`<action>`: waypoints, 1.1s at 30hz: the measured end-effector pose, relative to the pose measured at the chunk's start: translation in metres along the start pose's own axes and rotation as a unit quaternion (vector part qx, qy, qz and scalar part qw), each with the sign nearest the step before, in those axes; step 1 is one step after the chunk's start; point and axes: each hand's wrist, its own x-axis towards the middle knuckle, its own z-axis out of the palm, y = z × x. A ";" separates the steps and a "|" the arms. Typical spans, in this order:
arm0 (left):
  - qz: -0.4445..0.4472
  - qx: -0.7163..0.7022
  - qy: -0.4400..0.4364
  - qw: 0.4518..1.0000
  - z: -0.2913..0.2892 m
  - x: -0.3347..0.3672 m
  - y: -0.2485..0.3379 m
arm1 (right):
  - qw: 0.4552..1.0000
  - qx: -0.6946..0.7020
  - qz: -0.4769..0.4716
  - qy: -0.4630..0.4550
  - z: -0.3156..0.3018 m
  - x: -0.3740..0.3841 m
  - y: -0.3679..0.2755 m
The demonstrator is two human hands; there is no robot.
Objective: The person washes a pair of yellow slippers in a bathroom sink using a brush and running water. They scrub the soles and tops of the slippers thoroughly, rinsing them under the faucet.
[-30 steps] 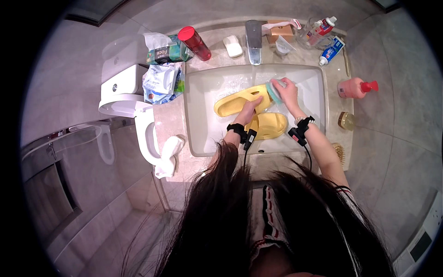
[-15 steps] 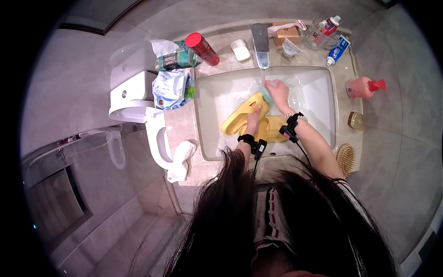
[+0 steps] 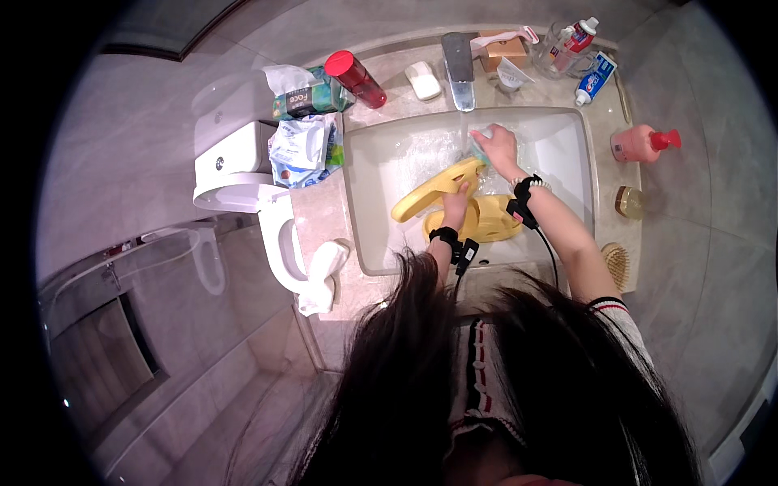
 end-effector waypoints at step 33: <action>-0.069 -0.127 0.011 0.989 0.000 -0.029 0.089 | 0.978 0.169 -0.004 0.120 -0.011 -0.049 -0.011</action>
